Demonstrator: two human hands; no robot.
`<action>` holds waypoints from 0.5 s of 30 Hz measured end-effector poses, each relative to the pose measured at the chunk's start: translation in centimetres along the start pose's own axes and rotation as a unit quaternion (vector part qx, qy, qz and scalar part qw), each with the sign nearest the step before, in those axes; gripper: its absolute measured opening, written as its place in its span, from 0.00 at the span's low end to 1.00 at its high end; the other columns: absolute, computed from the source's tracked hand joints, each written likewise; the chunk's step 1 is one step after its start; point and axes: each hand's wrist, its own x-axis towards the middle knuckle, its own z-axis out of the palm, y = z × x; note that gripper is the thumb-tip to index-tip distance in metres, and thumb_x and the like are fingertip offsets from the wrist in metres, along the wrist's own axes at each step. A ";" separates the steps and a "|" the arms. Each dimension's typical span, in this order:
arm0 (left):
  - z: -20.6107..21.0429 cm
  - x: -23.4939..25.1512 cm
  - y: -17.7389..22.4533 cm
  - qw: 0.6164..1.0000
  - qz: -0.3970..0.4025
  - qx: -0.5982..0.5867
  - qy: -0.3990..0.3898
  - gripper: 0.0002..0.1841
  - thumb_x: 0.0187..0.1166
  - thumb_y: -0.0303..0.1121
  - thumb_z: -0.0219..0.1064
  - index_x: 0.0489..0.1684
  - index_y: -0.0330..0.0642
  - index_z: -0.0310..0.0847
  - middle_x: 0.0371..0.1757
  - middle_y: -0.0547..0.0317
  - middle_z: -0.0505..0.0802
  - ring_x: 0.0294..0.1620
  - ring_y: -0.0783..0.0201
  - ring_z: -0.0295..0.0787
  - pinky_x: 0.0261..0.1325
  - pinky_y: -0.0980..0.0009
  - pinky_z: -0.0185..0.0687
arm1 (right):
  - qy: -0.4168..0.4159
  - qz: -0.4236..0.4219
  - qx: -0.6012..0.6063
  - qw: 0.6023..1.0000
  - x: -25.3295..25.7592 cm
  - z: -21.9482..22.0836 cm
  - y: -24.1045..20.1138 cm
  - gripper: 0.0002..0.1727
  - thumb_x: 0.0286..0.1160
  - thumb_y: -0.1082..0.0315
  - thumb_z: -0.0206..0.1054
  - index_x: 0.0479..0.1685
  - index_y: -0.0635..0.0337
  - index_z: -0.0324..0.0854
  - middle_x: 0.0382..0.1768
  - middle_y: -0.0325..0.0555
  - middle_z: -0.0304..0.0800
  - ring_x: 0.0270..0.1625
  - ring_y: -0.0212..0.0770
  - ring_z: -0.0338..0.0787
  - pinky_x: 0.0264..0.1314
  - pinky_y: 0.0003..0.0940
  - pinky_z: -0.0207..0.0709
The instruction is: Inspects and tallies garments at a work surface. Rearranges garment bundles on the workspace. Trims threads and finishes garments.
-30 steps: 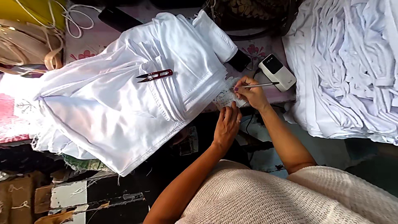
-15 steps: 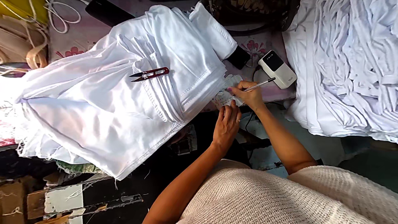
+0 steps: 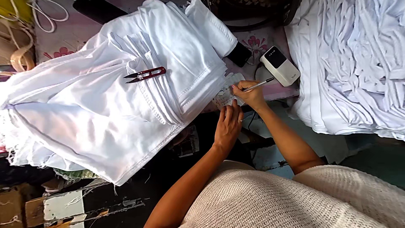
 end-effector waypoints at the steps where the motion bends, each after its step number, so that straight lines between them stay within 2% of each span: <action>1: 0.0 0.0 0.0 1.000 0.001 0.002 0.000 0.18 0.79 0.17 0.58 0.65 0.35 0.84 0.79 0.42 0.81 0.71 0.46 0.83 0.73 0.53 0.72 | 0.000 -0.003 0.000 1.000 0.0 0.0 -0.1 0.22 0.70 0.70 0.72 0.08 0.58 0.70 0.12 0.31 0.70 0.18 0.18 0.67 0.23 0.17 0.58; 10: 0.0 0.0 0.0 1.000 -0.001 -0.004 0.003 0.18 0.78 0.17 0.59 0.63 0.34 0.84 0.79 0.42 0.81 0.72 0.45 0.82 0.73 0.52 0.72 | 0.003 -0.021 0.004 1.000 0.2 0.0 0.1 0.22 0.67 0.74 0.70 0.07 0.59 0.67 0.11 0.33 0.70 0.18 0.20 0.67 0.22 0.18 0.58; 15: 0.0 0.0 0.0 1.000 0.000 0.004 0.000 0.18 0.80 0.18 0.57 0.64 0.34 0.84 0.80 0.43 0.80 0.71 0.45 0.82 0.73 0.52 0.72 | -0.008 -0.002 0.020 1.000 0.2 -0.1 0.2 0.21 0.67 0.74 0.70 0.07 0.57 0.67 0.12 0.32 0.69 0.19 0.19 0.67 0.23 0.18 0.57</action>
